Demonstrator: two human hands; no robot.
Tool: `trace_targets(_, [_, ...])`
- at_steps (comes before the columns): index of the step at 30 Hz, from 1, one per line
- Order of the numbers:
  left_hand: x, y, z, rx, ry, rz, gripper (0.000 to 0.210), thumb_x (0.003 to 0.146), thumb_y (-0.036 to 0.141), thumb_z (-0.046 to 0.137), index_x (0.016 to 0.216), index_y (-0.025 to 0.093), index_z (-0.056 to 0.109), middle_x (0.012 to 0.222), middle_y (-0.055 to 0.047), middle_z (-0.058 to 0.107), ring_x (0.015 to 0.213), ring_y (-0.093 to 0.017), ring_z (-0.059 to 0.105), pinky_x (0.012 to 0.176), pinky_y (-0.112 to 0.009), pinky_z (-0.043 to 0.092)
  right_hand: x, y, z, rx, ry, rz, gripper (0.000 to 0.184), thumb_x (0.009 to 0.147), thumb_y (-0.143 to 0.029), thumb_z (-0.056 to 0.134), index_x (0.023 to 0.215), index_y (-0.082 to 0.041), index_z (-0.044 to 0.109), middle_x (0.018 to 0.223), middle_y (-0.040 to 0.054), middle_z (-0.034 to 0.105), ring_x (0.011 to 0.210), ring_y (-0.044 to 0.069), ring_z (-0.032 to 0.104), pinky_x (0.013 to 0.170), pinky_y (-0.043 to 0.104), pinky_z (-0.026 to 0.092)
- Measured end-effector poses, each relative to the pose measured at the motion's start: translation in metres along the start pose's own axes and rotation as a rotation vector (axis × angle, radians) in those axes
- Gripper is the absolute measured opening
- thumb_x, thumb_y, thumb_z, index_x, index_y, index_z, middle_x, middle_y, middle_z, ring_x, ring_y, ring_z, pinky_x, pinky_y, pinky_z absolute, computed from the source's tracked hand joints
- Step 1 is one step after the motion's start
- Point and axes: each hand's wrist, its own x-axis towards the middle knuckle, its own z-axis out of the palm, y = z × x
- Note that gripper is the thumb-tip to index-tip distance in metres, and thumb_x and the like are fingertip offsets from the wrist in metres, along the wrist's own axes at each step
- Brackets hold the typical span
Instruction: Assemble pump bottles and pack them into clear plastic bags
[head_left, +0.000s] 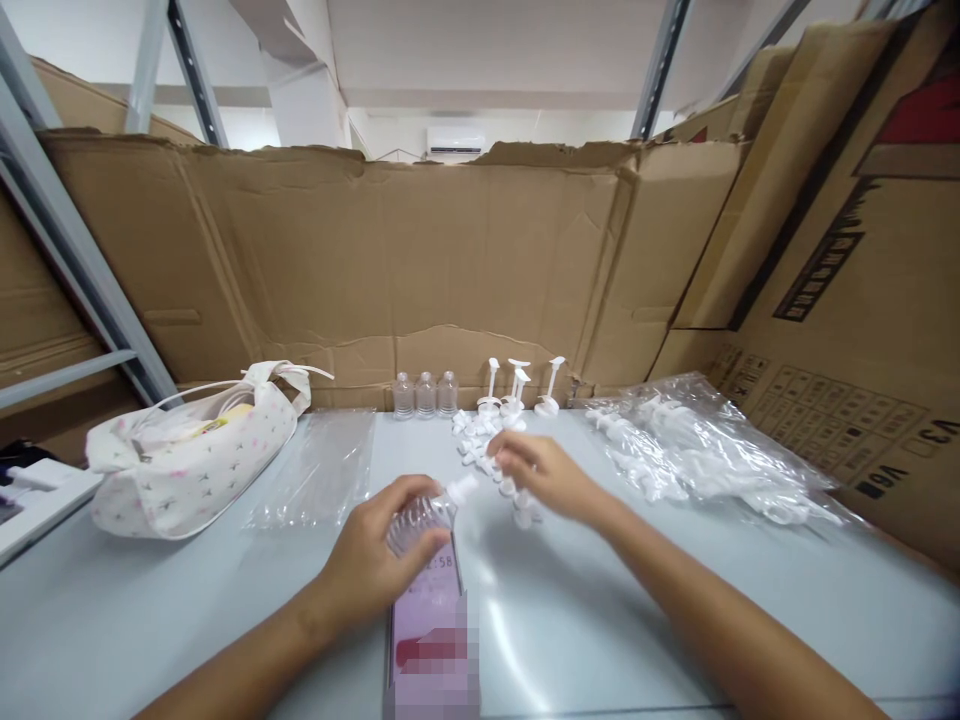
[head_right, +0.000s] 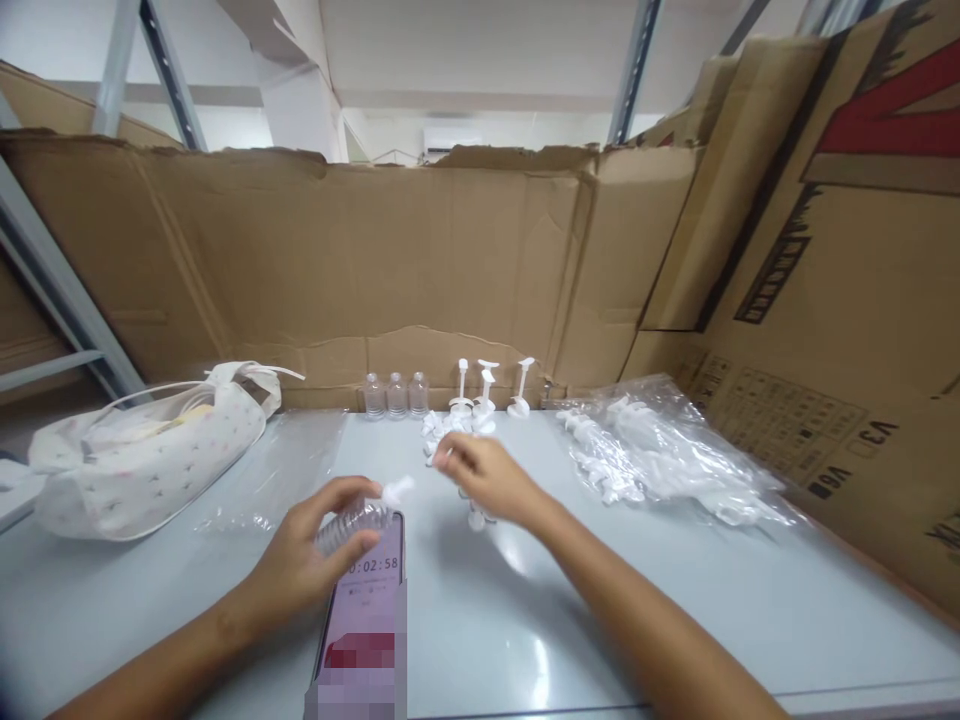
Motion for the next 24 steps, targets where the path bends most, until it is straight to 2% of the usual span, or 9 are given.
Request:
trace_targets(2, [0.004, 0.000, -0.005, -0.193, -0.011, -0.178, 0.033, 0.085, 0.040, 0.054, 0.113, 0.022, 0.050, 0.099, -0.006, 0.067, 0.089, -0.021, 0.063, 0.078, -0.033, 0.048, 0.019, 0.026, -0.017, -0.213, 0.264, 0.248, 0.039, 0.087, -0.052, 0.042, 0.074, -0.019, 0.056, 0.066, 0.0015, 0.058, 0.063, 0.016, 0.054, 0.057, 0.024, 0.037])
trace_targets(3, [0.006, -0.001, -0.007, -0.303, -0.016, -0.253, 0.036, 0.086, 0.043, 0.051, 0.115, 0.022, 0.049, 0.094, -0.006, 0.067, 0.084, -0.020, 0.064, 0.074, -0.032, 0.048, 0.027, 0.040, -0.023, -0.247, 0.313, 0.311, 0.036, 0.085, -0.051, 0.047, 0.074, -0.018, 0.056, 0.068, 0.0033, 0.060, 0.065, 0.018, 0.055, 0.057, 0.025, 0.037])
trace_targets(6, [0.011, -0.001, -0.009, -0.581, -0.017, -0.446, 0.043, 0.086, 0.049, 0.048, 0.118, 0.020, 0.047, 0.087, -0.005, 0.067, 0.075, -0.019, 0.065, 0.066, -0.029, 0.048, 0.046, 0.081, -0.034, -0.284, 0.365, 0.415, 0.027, 0.080, -0.042, 0.056, 0.081, -0.015, 0.058, 0.074, 0.0083, 0.063, 0.070, 0.022, 0.057, 0.059, 0.027, 0.037])
trace_targets(10, [0.016, -0.003, -0.006, -0.727, 0.029, -0.615, 0.048, 0.084, 0.051, 0.052, 0.120, 0.020, 0.048, 0.087, -0.005, 0.066, 0.073, -0.016, 0.063, 0.061, -0.024, 0.047, 0.060, 0.112, -0.026, -0.272, 0.355, 0.422, 0.023, 0.079, -0.037, 0.058, 0.085, -0.015, 0.060, 0.083, 0.0094, 0.065, 0.075, 0.020, 0.059, 0.063, 0.025, 0.038])
trace_targets(13, [0.016, -0.005, -0.004, -0.774, 0.006, -0.623, 0.053, 0.081, 0.047, 0.058, 0.124, 0.020, 0.046, 0.080, -0.002, 0.061, 0.061, -0.011, 0.057, 0.048, -0.020, 0.041, 0.065, 0.119, -0.015, -0.248, 0.339, 0.392, 0.018, 0.076, -0.032, 0.061, 0.082, -0.015, 0.060, 0.083, 0.0082, 0.065, 0.074, 0.019, 0.058, 0.064, 0.024, 0.038])
trace_targets(15, [0.015, -0.006, -0.004, -0.815, -0.023, -0.618, 0.054, 0.077, 0.042, 0.064, 0.123, 0.019, 0.047, 0.080, -0.001, 0.058, 0.060, -0.011, 0.056, 0.049, -0.020, 0.043, 0.067, 0.119, -0.011, -0.227, 0.340, 0.367, 0.010, 0.073, -0.025, 0.062, 0.077, -0.016, 0.059, 0.080, 0.0070, 0.064, 0.074, 0.019, 0.058, 0.064, 0.024, 0.038])
trace_targets(17, [0.014, -0.006, -0.005, -0.870, -0.031, -0.620, 0.048, 0.074, 0.036, 0.068, 0.115, 0.018, 0.051, 0.085, -0.002, 0.058, 0.067, -0.012, 0.060, 0.057, -0.023, 0.049, 0.066, 0.117, -0.009, -0.195, 0.356, 0.345, 0.004, 0.070, -0.019, 0.061, 0.071, -0.017, 0.058, 0.077, 0.0058, 0.064, 0.074, 0.019, 0.057, 0.065, 0.025, 0.037])
trace_targets(20, [0.014, -0.005, -0.007, -0.953, -0.031, -0.600, 0.036, 0.073, 0.030, 0.069, 0.103, 0.019, 0.052, 0.087, -0.002, 0.060, 0.074, -0.015, 0.064, 0.069, -0.027, 0.052, 0.061, 0.112, -0.013, -0.124, 0.413, 0.336, 0.005, 0.067, -0.014, 0.057, 0.066, -0.018, 0.054, 0.073, 0.0050, 0.063, 0.074, 0.020, 0.057, 0.067, 0.027, 0.038])
trace_targets(24, [0.015, -0.002, -0.009, -1.051, -0.016, -0.561, 0.038, 0.073, 0.025, 0.070, 0.102, 0.024, 0.045, 0.086, 0.001, 0.064, 0.085, -0.016, 0.067, 0.086, -0.031, 0.049, 0.049, 0.092, -0.024, 0.037, 0.516, 0.321, 0.005, 0.069, -0.019, 0.051, 0.074, -0.018, 0.053, 0.071, 0.0047, 0.061, 0.072, 0.021, 0.058, 0.069, 0.032, 0.041])
